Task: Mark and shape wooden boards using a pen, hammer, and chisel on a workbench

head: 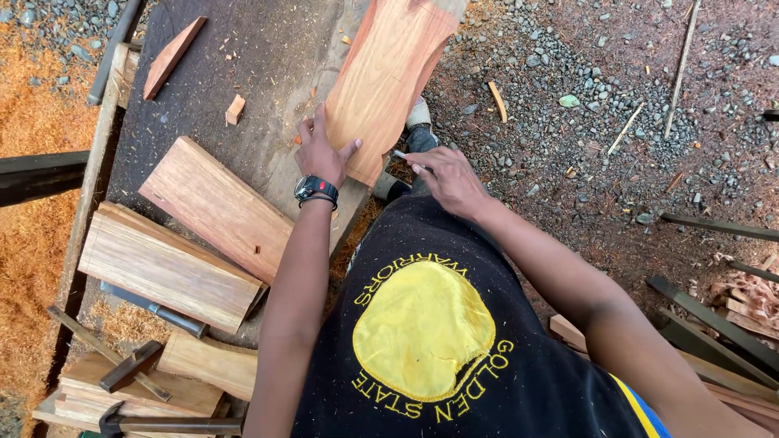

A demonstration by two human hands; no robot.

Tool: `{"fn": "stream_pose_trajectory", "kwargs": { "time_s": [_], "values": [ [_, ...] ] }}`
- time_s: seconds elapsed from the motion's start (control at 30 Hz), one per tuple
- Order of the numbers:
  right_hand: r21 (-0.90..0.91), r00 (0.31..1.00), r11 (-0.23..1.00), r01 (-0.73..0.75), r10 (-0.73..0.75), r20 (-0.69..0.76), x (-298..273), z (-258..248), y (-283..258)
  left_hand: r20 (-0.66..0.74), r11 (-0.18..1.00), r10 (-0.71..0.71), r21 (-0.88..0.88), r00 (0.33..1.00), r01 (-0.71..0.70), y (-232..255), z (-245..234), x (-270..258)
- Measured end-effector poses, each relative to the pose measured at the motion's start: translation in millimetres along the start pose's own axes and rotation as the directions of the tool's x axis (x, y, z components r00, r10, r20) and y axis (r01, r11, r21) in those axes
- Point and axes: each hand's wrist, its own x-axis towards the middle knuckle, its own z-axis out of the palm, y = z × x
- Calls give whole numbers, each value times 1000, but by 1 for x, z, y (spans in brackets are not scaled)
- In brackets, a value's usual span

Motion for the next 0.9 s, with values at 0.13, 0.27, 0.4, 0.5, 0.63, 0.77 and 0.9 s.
{"fn": "stream_pose_trajectory", "kwargs": {
  "time_s": [0.13, 0.27, 0.4, 0.5, 0.63, 0.77, 0.9],
  "values": [
    [-15, 999, 999, -30, 30, 20, 1, 4, -6, 5, 1000, 5, -1, 1000, -5, 1, 0, -2],
    [-28, 997, 997, -74, 75, 35, 8, -4, -3, 9, 1000, 2, 1, 1000, -2, -1, 0, 1],
    [-106, 999, 994, -27, 22, -47, 6, -16, -2, 8, 1000, 0, -6, 1000, 0, 0, 0, 1],
    [-60, 999, 997, -45, 46, 3, 9, -14, -9, 11, 1000, 4, -5, 1000, -4, 0, -2, -1],
    [-12, 995, 995, -102, 102, -18, 14, -20, -3, 12, 1000, 12, -22, 1000, -12, 1, -4, -2],
    [-18, 997, 998, -64, 63, -47, 3, -14, 7, 6, 999, 17, -34, 1000, -16, 2, -5, -4],
    [-40, 1000, 999, -22, 22, 20, 0, -4, -11, 20, 1000, 5, -29, 1000, -4, 4, -6, -3]
  ]
}}
